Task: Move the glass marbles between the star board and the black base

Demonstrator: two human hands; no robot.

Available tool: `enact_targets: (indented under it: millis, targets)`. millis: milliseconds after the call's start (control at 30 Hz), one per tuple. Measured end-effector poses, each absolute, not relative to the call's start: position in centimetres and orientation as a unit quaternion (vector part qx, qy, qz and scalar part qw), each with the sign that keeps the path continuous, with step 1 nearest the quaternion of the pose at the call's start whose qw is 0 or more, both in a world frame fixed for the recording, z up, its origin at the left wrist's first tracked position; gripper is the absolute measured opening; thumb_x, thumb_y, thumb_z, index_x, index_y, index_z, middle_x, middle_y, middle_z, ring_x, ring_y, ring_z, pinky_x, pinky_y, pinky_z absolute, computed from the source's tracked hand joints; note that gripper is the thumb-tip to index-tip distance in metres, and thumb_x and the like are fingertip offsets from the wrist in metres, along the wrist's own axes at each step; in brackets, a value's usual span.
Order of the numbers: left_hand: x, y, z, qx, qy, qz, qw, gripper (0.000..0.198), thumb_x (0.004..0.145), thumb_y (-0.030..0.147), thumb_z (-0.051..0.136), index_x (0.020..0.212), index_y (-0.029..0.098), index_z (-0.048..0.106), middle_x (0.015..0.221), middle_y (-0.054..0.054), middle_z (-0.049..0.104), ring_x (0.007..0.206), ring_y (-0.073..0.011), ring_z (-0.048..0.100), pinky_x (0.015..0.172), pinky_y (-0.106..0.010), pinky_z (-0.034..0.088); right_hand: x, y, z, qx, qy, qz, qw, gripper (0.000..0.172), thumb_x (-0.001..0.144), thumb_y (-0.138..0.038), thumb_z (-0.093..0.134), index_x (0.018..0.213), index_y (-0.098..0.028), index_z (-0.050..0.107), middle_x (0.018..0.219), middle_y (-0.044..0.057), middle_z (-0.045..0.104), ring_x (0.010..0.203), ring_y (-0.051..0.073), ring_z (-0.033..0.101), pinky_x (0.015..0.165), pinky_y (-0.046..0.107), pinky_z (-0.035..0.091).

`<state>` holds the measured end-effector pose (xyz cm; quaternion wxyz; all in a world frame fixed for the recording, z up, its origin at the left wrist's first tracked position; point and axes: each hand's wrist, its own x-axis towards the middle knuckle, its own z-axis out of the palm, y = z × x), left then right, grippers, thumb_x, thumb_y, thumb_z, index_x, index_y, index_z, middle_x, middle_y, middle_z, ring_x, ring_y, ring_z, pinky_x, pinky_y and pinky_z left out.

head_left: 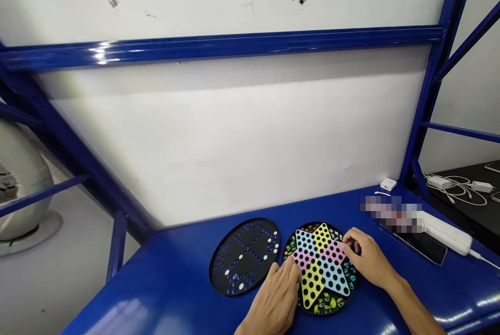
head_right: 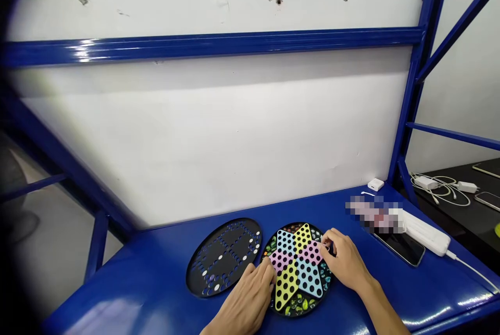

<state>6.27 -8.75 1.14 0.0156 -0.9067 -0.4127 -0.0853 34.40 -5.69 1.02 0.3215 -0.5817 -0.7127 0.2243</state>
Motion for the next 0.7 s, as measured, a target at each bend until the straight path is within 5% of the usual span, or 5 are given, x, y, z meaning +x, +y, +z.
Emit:
enact_targets:
  millis: [700]
  targets:
    - [6.29, -8.78, 0.78, -0.908, -0.393, -0.117, -0.080, 0.024, 0.094, 0.007, 0.028, 0.098, 0.022, 0.046, 0.094, -0.003, 0.056, 0.077, -0.0172, 0.049, 0.075, -0.032, 0.039, 34.48, -5.91, 0.90, -0.590, -0.712, 0.224, 0.308, 0.025, 0.095, -0.040, 0.047, 0.078, -0.024, 0.054, 0.082, 0.000, 0.058, 0.068, 0.016, 0.050, 0.066, 0.029, 0.043]
